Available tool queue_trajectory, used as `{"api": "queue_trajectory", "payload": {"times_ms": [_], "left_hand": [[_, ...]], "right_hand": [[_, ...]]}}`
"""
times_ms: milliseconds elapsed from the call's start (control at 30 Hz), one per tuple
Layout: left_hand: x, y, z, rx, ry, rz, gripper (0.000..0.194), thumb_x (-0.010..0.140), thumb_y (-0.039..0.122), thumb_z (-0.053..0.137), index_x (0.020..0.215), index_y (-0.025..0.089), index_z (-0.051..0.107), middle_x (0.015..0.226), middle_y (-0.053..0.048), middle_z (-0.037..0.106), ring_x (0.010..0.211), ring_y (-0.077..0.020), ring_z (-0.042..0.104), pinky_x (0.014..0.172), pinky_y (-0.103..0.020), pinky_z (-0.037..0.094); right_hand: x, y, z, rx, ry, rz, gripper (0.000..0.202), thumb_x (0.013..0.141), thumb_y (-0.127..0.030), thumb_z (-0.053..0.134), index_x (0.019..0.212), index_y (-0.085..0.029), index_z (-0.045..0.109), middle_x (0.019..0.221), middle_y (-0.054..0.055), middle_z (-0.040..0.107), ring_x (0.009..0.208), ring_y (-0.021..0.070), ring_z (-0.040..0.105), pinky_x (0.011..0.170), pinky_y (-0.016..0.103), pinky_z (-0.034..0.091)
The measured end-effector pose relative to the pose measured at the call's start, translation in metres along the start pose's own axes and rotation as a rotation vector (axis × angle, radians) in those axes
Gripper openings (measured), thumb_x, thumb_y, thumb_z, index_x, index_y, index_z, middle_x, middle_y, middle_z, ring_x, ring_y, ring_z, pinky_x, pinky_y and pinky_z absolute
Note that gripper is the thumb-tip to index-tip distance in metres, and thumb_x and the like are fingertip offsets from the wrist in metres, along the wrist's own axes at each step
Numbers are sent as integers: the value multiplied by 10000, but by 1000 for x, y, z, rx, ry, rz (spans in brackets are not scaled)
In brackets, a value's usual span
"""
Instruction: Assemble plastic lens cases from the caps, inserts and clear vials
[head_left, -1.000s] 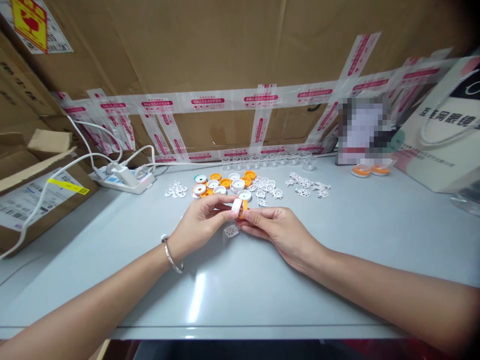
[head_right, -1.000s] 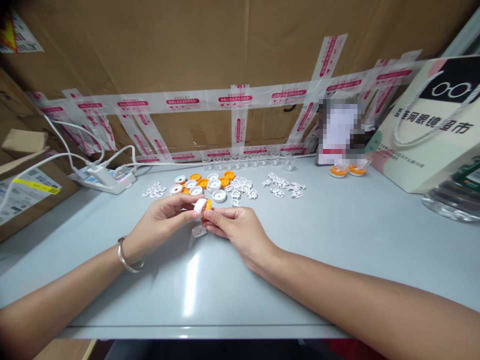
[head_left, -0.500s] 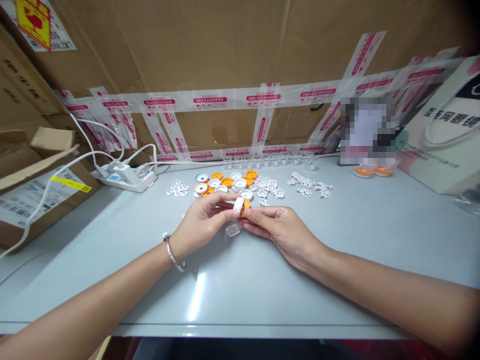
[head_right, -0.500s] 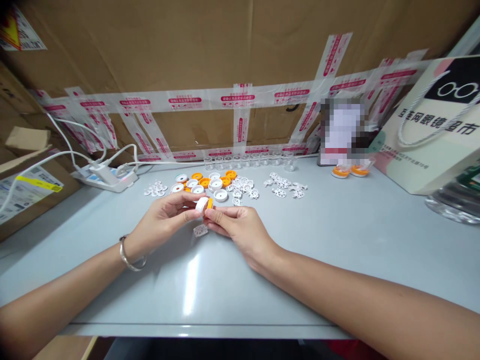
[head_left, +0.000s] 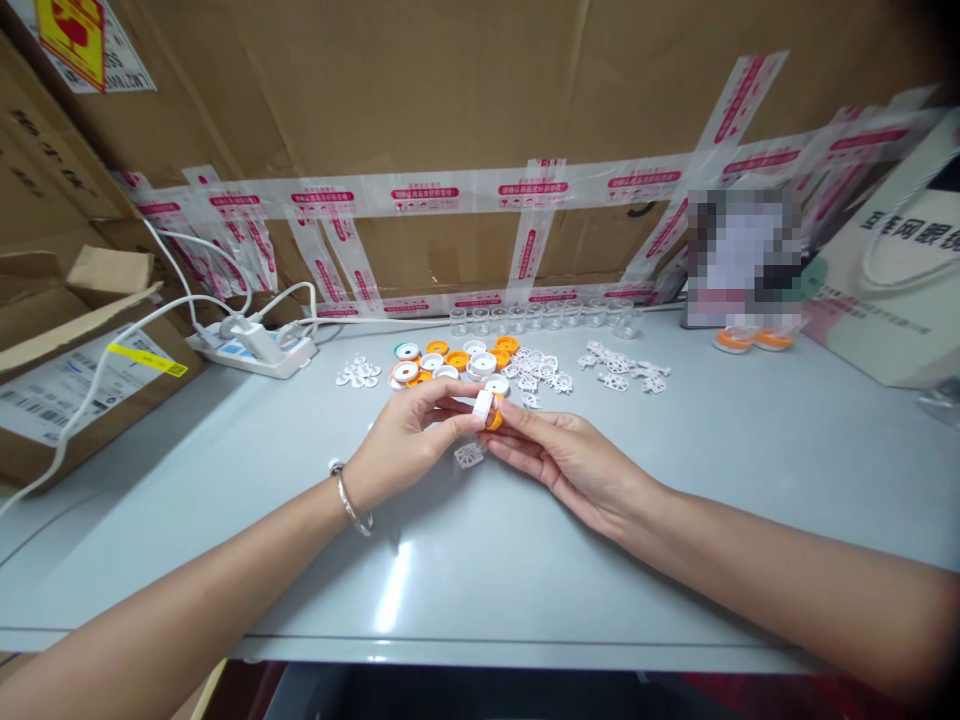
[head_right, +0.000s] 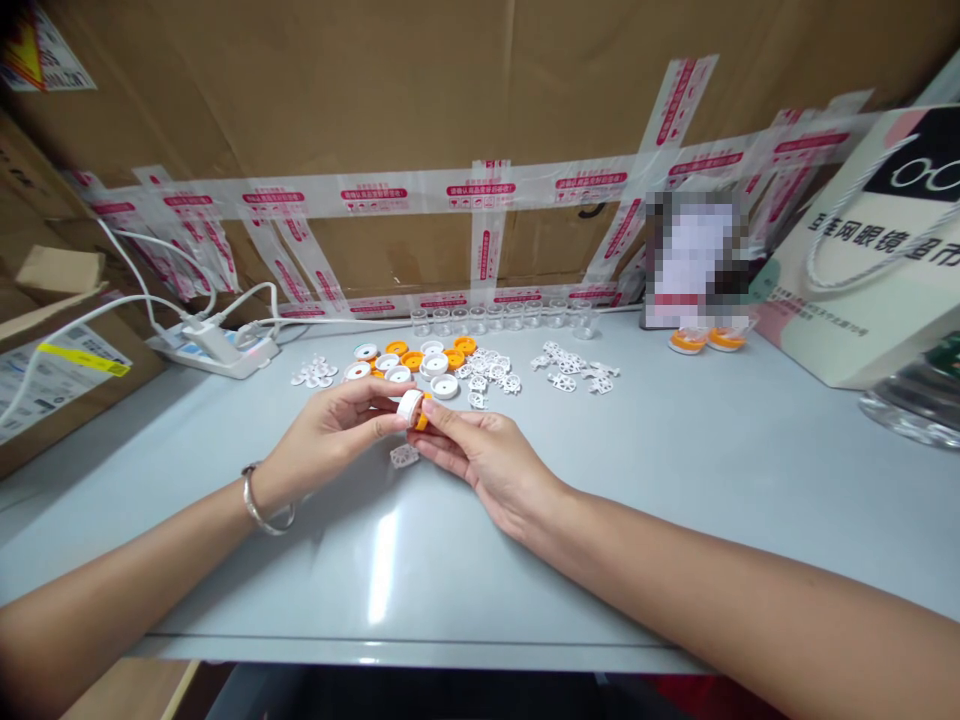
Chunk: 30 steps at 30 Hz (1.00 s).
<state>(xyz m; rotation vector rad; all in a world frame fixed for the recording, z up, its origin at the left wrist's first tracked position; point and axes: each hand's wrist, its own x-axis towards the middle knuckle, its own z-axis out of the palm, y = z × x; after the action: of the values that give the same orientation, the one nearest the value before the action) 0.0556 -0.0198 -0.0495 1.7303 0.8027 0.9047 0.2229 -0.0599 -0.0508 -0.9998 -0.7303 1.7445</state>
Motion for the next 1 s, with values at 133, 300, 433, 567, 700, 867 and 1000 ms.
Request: {"api": "queue_trajectory", "payload": {"times_ms": [133, 300, 433, 567, 700, 867, 1000], "left_hand": [[0, 0, 0, -18, 3, -9, 285, 771, 257, 634, 1039, 162, 610, 1063, -60, 655, 908, -173, 640, 845, -313, 520], [0, -3, -1, -16, 33, 7, 272, 761, 264, 648, 1021, 187, 620, 1036, -36, 662, 911, -170, 641, 855, -316, 521], [0, -2, -2, 16, 25, 6, 289, 761, 263, 646, 1036, 180, 616, 1062, -51, 652, 915, -180, 639, 868, -339, 515], [1, -2, -2, 19, 21, 0, 307, 762, 253, 641, 1050, 152, 606, 1072, -77, 643, 933, -193, 631, 881, -361, 508], [1, -3, -1, 16, 5, 3, 306, 759, 235, 642, 1050, 150, 603, 1068, -77, 643, 946, -191, 626, 897, -364, 500], [1, -4, -1, 16, 13, 11, 291, 751, 231, 652, 1031, 162, 609, 1055, -62, 647, 932, -178, 629, 887, -349, 504], [1, -4, -2, 14, 13, 8, 296, 747, 226, 657, 1032, 161, 607, 1048, -61, 647, 931, -178, 629, 881, -342, 506]], "right_hand": [[1, 0, -1, 18, 6, 1, 164, 771, -271, 644, 800, -129, 722, 867, 68, 714, 888, 126, 647, 858, 211, 512], [2, 1, -2, 36, 10, -7, 150, 764, -262, 653, 793, -133, 724, 859, 63, 715, 861, 117, 651, 839, 199, 521], [2, 0, -1, 34, 9, -12, 141, 759, -251, 657, 785, -130, 726, 834, 59, 719, 841, 106, 652, 825, 184, 523], [2, 0, 1, 24, 22, -5, 136, 744, -248, 670, 759, -125, 727, 796, 56, 722, 772, 96, 657, 825, 194, 525], [1, 1, 0, 27, 12, -9, 138, 749, -242, 666, 743, -119, 728, 773, 54, 722, 759, 88, 657, 810, 175, 525], [1, 1, 1, 11, 17, -4, 139, 741, -251, 673, 735, -125, 729, 749, 50, 721, 746, 88, 658, 813, 182, 525], [1, 0, 1, -2, 20, 1, 158, 756, -253, 658, 736, -112, 728, 755, 58, 721, 745, 85, 659, 803, 169, 523]]}}
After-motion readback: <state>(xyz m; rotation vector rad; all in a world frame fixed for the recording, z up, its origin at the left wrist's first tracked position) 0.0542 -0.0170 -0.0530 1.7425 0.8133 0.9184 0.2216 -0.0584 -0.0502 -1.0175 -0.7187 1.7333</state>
